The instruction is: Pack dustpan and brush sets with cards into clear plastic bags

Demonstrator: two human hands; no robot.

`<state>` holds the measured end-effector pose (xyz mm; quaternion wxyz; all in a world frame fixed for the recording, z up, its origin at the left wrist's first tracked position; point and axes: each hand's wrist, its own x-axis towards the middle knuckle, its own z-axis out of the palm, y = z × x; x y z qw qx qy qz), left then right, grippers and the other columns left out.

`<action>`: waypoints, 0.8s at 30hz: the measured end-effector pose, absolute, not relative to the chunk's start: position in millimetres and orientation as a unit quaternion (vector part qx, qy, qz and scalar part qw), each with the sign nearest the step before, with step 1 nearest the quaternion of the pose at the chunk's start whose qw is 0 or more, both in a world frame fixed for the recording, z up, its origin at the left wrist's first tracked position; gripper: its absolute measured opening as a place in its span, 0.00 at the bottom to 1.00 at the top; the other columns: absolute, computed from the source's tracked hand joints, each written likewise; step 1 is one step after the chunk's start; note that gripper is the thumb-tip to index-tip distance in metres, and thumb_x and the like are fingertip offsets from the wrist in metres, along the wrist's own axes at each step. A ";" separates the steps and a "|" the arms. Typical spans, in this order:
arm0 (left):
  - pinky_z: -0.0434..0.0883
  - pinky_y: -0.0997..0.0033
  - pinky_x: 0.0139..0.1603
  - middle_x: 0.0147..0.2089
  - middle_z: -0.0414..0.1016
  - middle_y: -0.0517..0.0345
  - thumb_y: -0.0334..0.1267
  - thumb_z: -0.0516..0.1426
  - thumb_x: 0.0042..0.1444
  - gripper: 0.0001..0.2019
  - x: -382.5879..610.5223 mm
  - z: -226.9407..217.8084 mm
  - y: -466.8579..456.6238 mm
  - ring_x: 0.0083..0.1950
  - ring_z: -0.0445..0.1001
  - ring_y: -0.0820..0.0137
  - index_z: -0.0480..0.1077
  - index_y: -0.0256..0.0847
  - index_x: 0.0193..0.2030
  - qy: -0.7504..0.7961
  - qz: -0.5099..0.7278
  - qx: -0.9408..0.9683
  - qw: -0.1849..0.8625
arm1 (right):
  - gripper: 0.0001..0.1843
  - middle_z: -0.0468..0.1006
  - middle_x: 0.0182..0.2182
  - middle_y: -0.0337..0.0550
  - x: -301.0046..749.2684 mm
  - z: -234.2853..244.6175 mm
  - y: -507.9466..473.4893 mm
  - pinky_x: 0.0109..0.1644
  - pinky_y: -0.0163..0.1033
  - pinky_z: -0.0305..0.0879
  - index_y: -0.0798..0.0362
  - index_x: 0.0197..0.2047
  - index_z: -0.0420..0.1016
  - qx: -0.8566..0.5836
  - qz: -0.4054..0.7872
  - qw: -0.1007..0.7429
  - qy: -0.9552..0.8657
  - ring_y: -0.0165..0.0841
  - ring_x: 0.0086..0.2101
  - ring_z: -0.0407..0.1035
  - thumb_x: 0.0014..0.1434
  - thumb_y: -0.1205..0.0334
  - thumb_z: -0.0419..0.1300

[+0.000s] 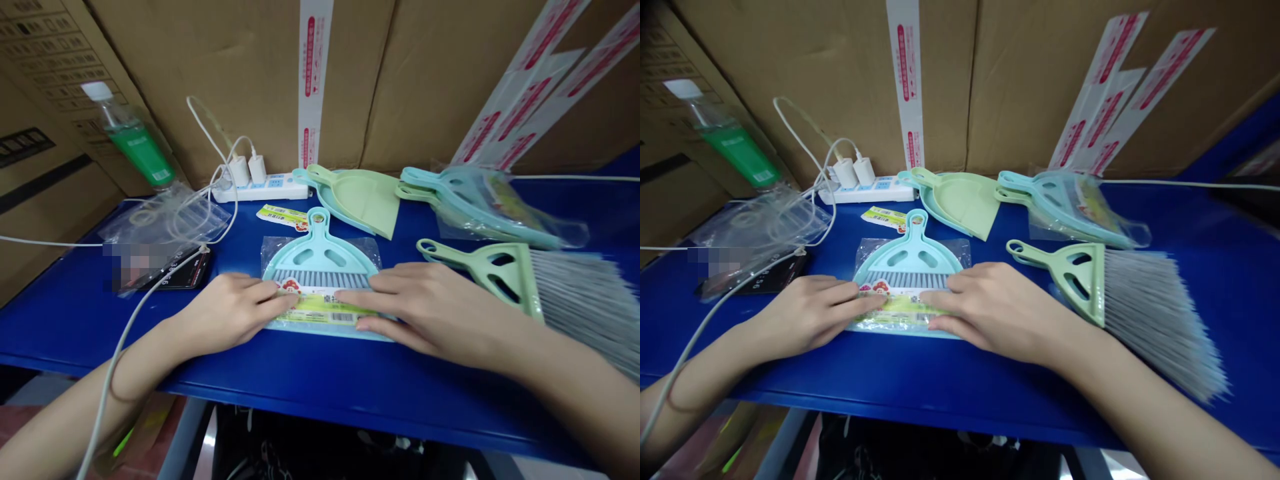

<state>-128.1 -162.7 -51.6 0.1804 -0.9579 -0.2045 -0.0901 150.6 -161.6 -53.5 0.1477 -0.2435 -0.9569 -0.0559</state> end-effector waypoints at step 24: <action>0.73 0.71 0.29 0.38 0.77 0.58 0.25 0.48 0.60 0.19 -120.0 -60.8 -166.5 0.32 0.77 0.69 0.65 0.40 0.57 -0.231 -0.042 -0.960 0.152 | 0.14 0.74 0.29 0.42 133.2 -66.5 -167.4 0.37 0.40 0.58 0.52 0.43 0.77 -0.239 -0.083 0.168 -0.953 0.36 0.32 0.65 0.66 0.56 0.53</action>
